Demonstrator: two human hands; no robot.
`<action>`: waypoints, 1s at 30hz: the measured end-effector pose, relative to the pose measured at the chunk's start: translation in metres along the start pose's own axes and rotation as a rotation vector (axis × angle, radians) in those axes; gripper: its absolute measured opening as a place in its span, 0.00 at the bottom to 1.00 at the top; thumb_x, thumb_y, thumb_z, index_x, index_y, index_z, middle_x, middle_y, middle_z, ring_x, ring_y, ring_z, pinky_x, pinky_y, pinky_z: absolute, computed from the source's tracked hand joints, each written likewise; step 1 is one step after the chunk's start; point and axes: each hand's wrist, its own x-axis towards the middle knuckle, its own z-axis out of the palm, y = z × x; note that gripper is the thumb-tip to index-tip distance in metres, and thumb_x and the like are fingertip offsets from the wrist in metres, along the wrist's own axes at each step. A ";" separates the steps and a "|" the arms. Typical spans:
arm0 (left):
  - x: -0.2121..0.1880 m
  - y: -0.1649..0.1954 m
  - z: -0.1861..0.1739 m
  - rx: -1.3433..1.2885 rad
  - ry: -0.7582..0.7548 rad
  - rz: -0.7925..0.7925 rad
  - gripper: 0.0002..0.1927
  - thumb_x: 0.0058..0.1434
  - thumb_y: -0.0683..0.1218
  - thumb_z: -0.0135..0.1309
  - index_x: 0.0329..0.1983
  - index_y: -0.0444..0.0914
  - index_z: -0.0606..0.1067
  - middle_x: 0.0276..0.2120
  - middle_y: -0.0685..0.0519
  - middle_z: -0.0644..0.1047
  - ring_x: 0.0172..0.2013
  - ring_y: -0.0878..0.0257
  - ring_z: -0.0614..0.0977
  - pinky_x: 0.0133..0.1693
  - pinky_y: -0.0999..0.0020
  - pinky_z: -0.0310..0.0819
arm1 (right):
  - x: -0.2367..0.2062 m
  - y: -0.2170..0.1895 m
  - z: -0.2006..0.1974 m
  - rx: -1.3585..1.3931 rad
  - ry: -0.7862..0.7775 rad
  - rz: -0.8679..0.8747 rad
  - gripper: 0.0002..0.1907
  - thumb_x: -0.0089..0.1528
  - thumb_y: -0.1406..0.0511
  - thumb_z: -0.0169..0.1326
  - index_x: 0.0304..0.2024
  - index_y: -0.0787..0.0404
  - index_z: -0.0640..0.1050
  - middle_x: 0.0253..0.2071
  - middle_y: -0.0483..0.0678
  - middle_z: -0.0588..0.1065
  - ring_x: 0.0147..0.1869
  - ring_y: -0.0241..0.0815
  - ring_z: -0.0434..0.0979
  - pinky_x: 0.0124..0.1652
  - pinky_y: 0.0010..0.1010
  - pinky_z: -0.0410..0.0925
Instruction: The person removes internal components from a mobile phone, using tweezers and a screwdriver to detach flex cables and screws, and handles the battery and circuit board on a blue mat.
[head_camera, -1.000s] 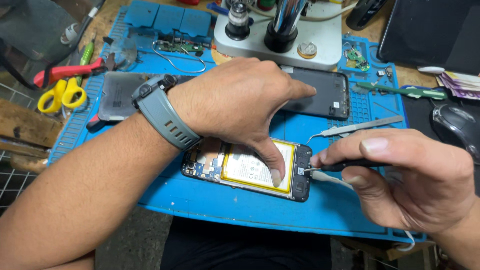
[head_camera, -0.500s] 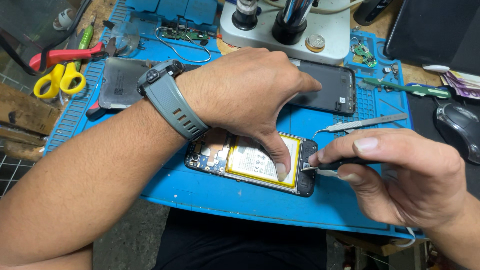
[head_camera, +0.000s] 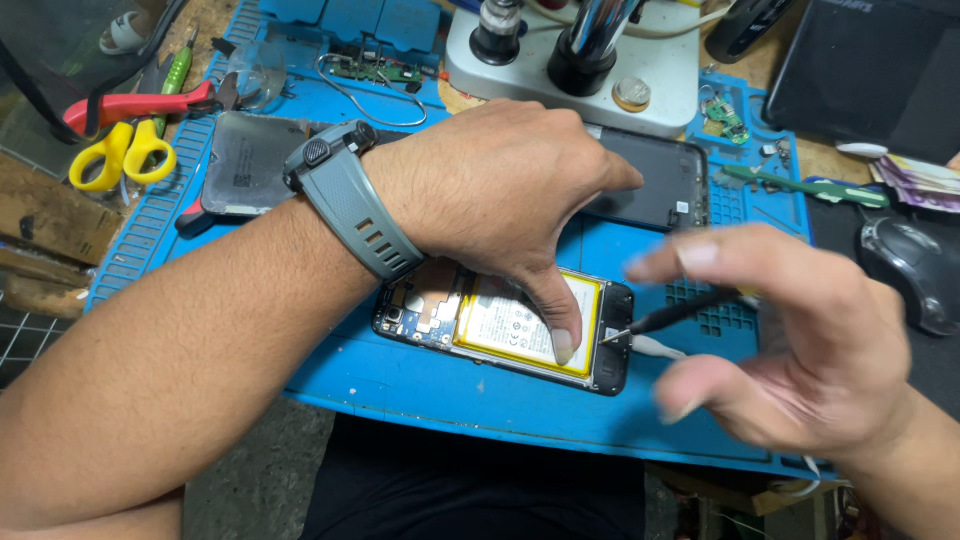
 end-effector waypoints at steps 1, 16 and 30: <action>0.000 0.001 -0.001 -0.005 -0.012 -0.009 0.59 0.22 0.72 0.76 0.55 0.34 0.76 0.32 0.42 0.83 0.36 0.46 0.85 0.40 0.51 0.78 | 0.003 -0.004 -0.001 0.049 -0.022 0.029 0.27 0.60 0.68 0.61 0.56 0.68 0.65 0.49 0.60 0.76 0.54 0.52 0.82 0.57 0.44 0.74; 0.003 0.007 -0.010 -0.008 -0.047 -0.034 0.60 0.23 0.73 0.74 0.56 0.33 0.75 0.33 0.41 0.83 0.37 0.45 0.85 0.41 0.51 0.78 | 0.007 -0.001 0.001 -0.036 0.108 0.085 0.24 0.61 0.67 0.68 0.56 0.64 0.72 0.46 0.49 0.80 0.51 0.40 0.83 0.55 0.30 0.80; 0.001 0.006 -0.007 -0.014 -0.100 -0.080 0.52 0.26 0.72 0.72 0.52 0.39 0.79 0.36 0.45 0.84 0.39 0.45 0.85 0.41 0.51 0.78 | 0.020 -0.013 0.002 0.105 -0.010 0.163 0.25 0.59 0.69 0.60 0.56 0.69 0.68 0.53 0.57 0.78 0.58 0.49 0.81 0.58 0.36 0.73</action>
